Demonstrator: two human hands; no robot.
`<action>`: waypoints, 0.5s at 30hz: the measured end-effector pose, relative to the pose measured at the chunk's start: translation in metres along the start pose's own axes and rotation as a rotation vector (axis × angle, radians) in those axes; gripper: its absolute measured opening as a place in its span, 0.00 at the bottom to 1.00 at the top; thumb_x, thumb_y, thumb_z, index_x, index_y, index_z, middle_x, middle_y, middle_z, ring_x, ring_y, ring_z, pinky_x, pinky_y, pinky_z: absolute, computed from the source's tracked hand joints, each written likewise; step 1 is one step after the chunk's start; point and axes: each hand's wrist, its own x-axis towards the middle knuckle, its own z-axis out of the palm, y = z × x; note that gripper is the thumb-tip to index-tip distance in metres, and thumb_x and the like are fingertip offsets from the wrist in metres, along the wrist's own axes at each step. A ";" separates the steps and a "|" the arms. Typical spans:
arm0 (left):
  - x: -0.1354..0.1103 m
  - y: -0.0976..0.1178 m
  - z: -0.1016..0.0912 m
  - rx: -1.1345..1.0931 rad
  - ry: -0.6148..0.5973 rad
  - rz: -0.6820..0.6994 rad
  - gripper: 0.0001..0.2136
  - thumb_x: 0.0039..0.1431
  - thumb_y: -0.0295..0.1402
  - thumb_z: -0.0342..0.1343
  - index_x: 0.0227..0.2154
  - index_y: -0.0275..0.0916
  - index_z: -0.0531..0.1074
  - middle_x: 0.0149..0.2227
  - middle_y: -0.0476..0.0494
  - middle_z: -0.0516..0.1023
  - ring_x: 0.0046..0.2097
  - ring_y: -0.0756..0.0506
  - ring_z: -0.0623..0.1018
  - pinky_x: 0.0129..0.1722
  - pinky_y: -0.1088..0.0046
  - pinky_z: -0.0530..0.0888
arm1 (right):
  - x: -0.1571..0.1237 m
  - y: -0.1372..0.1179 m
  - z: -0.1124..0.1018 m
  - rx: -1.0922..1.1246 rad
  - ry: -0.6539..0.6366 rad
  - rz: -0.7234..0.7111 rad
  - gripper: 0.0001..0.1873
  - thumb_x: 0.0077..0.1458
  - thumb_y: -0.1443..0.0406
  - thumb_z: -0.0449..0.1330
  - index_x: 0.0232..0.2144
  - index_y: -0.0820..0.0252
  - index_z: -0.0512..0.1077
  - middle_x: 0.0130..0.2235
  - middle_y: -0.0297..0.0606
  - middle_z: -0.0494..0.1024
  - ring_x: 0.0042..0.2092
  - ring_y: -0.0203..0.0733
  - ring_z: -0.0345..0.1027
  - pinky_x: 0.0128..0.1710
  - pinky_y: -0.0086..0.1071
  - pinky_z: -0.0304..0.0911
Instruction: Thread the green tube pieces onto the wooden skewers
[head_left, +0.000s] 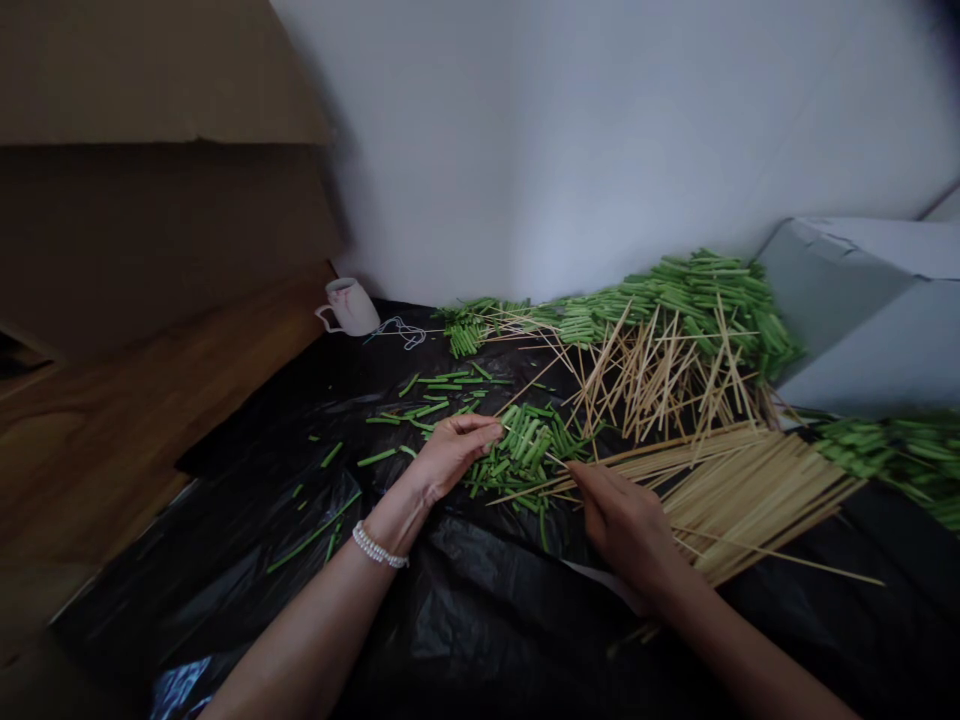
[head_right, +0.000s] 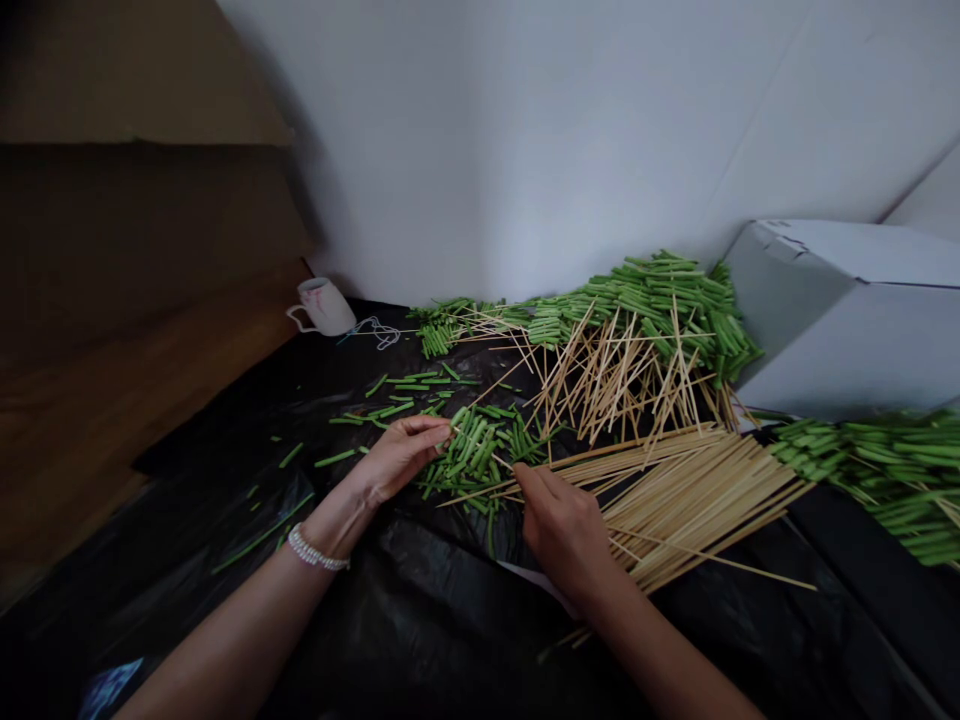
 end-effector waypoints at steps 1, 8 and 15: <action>0.000 -0.001 0.000 0.006 0.004 -0.005 0.13 0.36 0.33 0.73 0.27 0.35 0.80 0.28 0.46 0.79 0.29 0.53 0.74 0.33 0.76 0.68 | 0.000 -0.001 0.000 0.000 -0.003 0.000 0.17 0.56 0.76 0.51 0.45 0.64 0.72 0.39 0.44 0.80 0.40 0.41 0.75 0.41 0.31 0.69; -0.002 -0.004 0.006 0.002 0.019 0.038 0.12 0.39 0.34 0.72 0.27 0.36 0.80 0.29 0.49 0.77 0.30 0.54 0.72 0.32 0.78 0.68 | 0.002 0.000 0.003 0.024 -0.018 0.040 0.17 0.58 0.74 0.50 0.46 0.62 0.72 0.39 0.42 0.79 0.40 0.40 0.74 0.41 0.30 0.68; -0.004 -0.005 0.011 0.047 -0.002 0.059 0.14 0.37 0.34 0.73 0.29 0.36 0.78 0.27 0.51 0.76 0.29 0.53 0.74 0.34 0.76 0.71 | 0.003 0.005 0.004 -0.040 0.013 0.007 0.16 0.60 0.72 0.50 0.47 0.62 0.72 0.36 0.41 0.79 0.37 0.38 0.73 0.39 0.28 0.66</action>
